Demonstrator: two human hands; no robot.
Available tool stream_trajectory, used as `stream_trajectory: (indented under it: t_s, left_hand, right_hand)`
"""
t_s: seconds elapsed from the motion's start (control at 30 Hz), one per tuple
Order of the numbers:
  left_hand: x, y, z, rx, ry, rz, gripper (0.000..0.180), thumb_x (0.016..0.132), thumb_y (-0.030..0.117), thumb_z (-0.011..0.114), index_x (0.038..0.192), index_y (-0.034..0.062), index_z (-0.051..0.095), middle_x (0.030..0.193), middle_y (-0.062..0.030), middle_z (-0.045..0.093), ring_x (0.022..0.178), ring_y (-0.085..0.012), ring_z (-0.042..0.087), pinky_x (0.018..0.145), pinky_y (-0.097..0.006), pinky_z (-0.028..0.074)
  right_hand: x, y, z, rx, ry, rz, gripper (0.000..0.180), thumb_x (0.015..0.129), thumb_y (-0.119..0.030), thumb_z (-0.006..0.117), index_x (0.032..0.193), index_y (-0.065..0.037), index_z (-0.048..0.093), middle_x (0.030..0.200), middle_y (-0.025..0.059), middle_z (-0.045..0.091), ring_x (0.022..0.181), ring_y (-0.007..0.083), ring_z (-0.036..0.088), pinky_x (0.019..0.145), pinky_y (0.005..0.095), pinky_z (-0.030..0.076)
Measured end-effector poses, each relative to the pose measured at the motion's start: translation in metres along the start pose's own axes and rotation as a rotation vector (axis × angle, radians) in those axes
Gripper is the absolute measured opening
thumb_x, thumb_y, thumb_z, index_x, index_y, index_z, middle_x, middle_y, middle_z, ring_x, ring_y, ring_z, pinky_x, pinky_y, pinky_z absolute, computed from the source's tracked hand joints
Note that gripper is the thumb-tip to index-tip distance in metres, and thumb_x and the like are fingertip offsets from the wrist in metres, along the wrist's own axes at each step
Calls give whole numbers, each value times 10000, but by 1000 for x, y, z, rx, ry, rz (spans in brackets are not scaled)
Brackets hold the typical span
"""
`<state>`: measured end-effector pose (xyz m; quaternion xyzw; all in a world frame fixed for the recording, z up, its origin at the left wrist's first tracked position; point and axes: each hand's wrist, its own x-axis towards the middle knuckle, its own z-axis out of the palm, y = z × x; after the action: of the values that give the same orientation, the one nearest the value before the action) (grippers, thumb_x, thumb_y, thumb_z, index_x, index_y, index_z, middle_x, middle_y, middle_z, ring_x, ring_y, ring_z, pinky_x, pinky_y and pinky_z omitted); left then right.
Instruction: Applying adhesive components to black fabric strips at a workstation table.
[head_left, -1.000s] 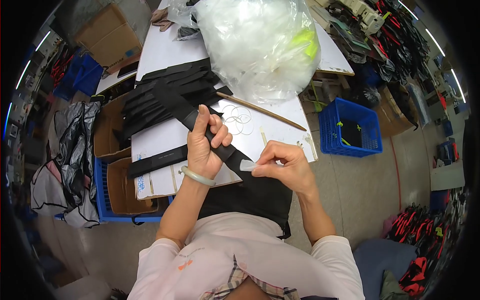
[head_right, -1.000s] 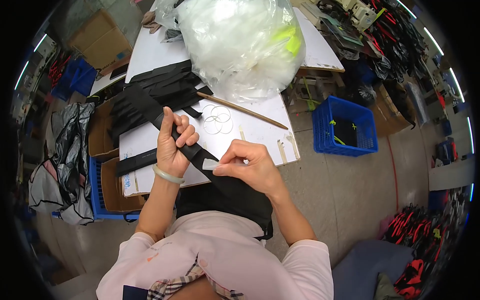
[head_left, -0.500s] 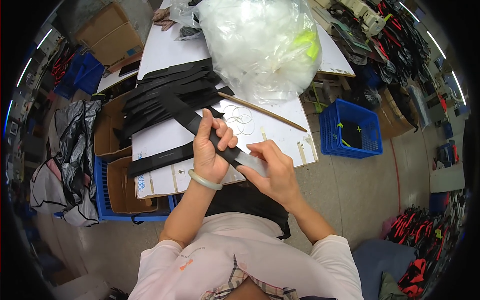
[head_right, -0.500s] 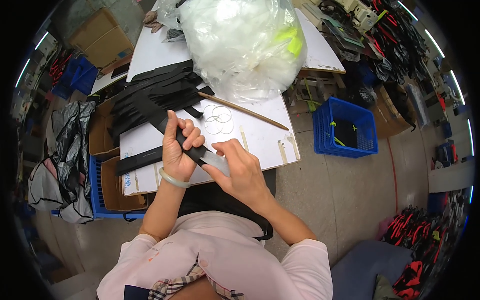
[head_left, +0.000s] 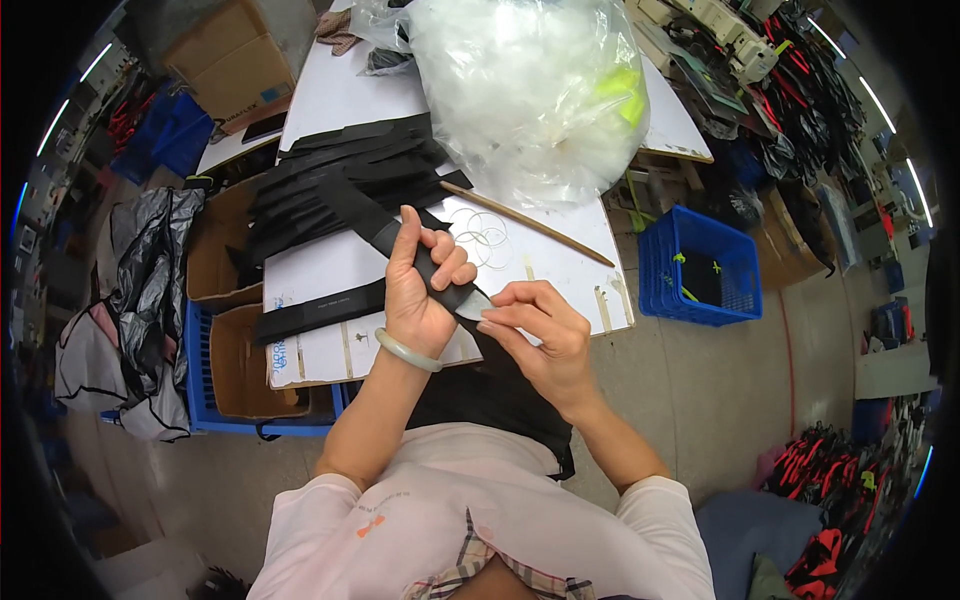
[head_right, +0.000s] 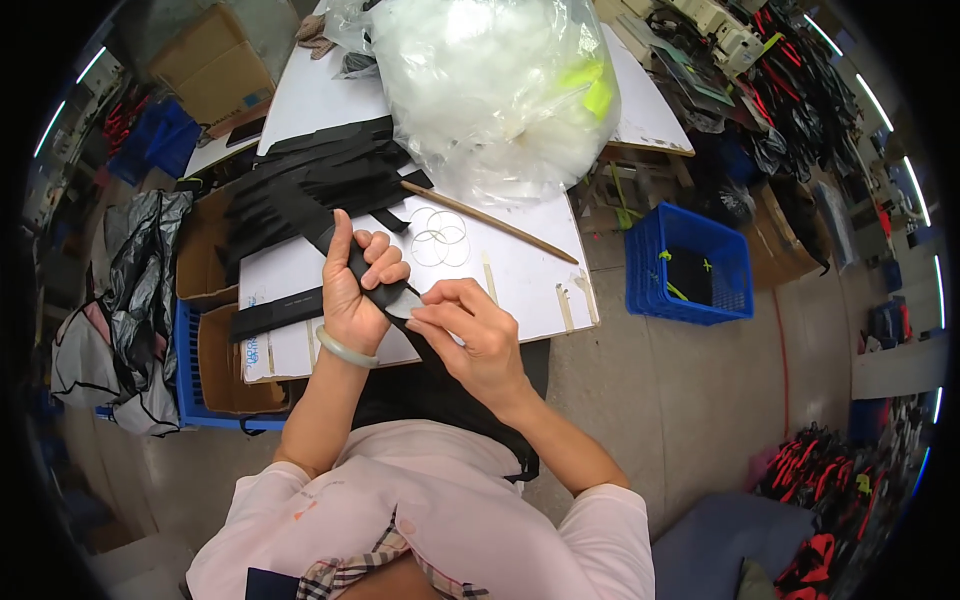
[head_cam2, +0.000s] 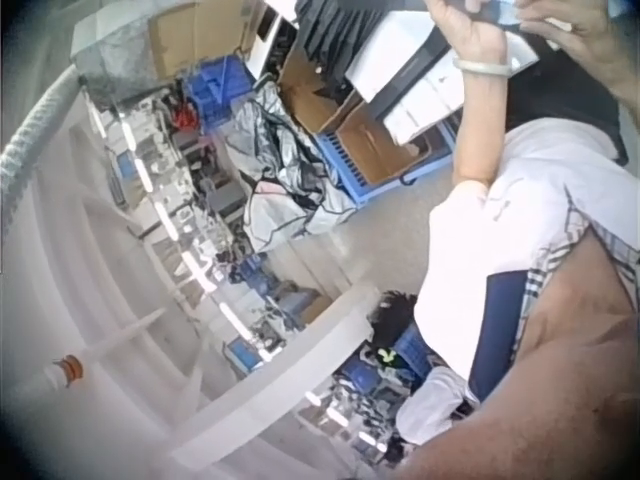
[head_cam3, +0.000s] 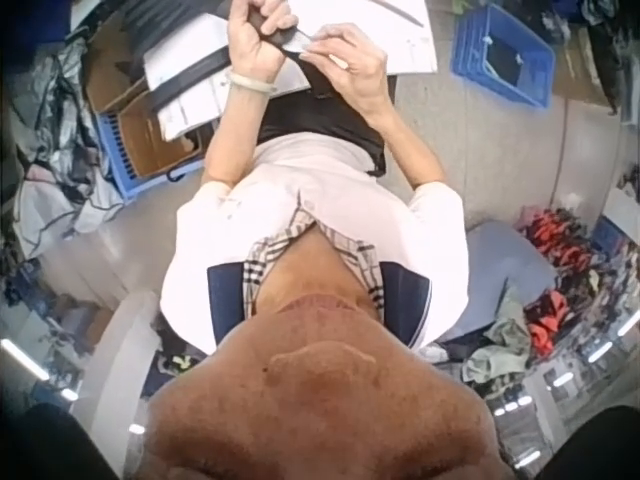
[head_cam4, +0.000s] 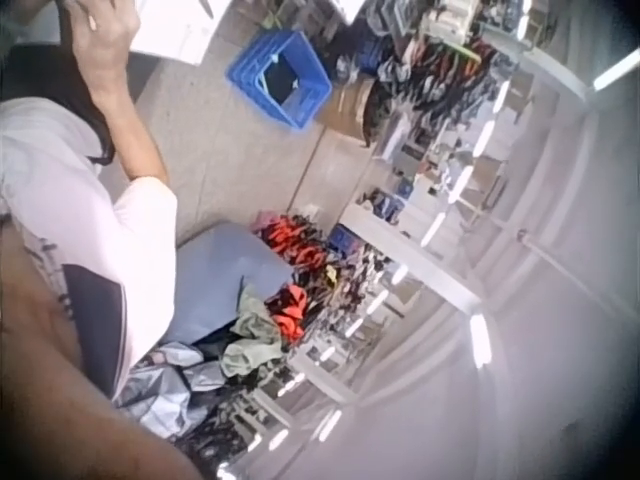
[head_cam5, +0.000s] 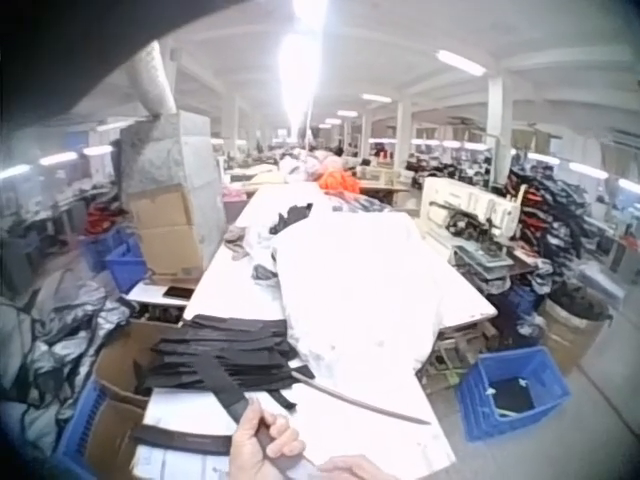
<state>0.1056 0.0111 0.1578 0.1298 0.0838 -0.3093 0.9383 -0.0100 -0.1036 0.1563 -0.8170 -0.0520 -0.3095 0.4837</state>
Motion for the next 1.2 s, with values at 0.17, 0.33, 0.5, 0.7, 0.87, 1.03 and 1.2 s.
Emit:
stream_trajectory:
  t_s: [0.17,0.33,0.5,0.7,0.87,1.03,1.2]
  left_hand:
    - [-3,-6,-1,3,11,-43,378,909,391,655,710,121,481,608,4,401,453,-90,332,474,-247,337]
    - [1,3,-5,-36,49,-16,362,908,385,660,714,123,501,609,4,409,448,-85,339,469,-239,338]
    - [-3,-5,4,-34,98,8,359,914,367,655,723,93,524,578,17,365,431,-68,328,433,-220,344]
    - [-1,-2,-3,-43,30,9,360,945,355,611,717,93,514,575,21,349,427,-69,309,437,-216,334]
    - [-8,-10,-4,191,-221,113,390,1007,405,463,774,93,480,590,-10,385,472,-122,377,526,-296,402]
    - [-13,-20,-2,647,-480,302,440,1001,406,468,929,-7,601,827,-133,648,809,-235,648,864,-407,511]
    - [-34,-22,-21,991,-204,221,312,936,201,627,1128,-45,617,1053,-149,668,939,-176,634,877,-299,483]
  right_hand:
    - [-1,5,20,-16,117,-66,196,717,-40,794,904,-35,733,953,84,608,765,164,604,618,266,490]
    - [-5,2,10,-328,-110,-126,379,719,-290,785,1047,-115,712,959,78,564,803,229,524,689,344,451]
    - [-4,5,10,-363,-178,-109,405,763,-380,734,1063,-112,696,891,77,540,757,224,509,660,348,395]
    - [-5,7,12,-357,-207,-83,399,773,-380,727,1079,-127,688,850,71,526,756,222,507,656,348,369]
    - [-14,18,10,-182,-158,-114,328,814,-253,737,1101,-108,674,906,65,574,812,180,550,717,314,420]
    - [-11,23,4,904,87,597,168,803,-5,712,967,-4,675,1053,59,617,916,104,575,810,235,480]
    - [-3,37,-20,229,106,280,171,706,34,761,852,-1,679,852,59,652,830,140,599,751,250,454]
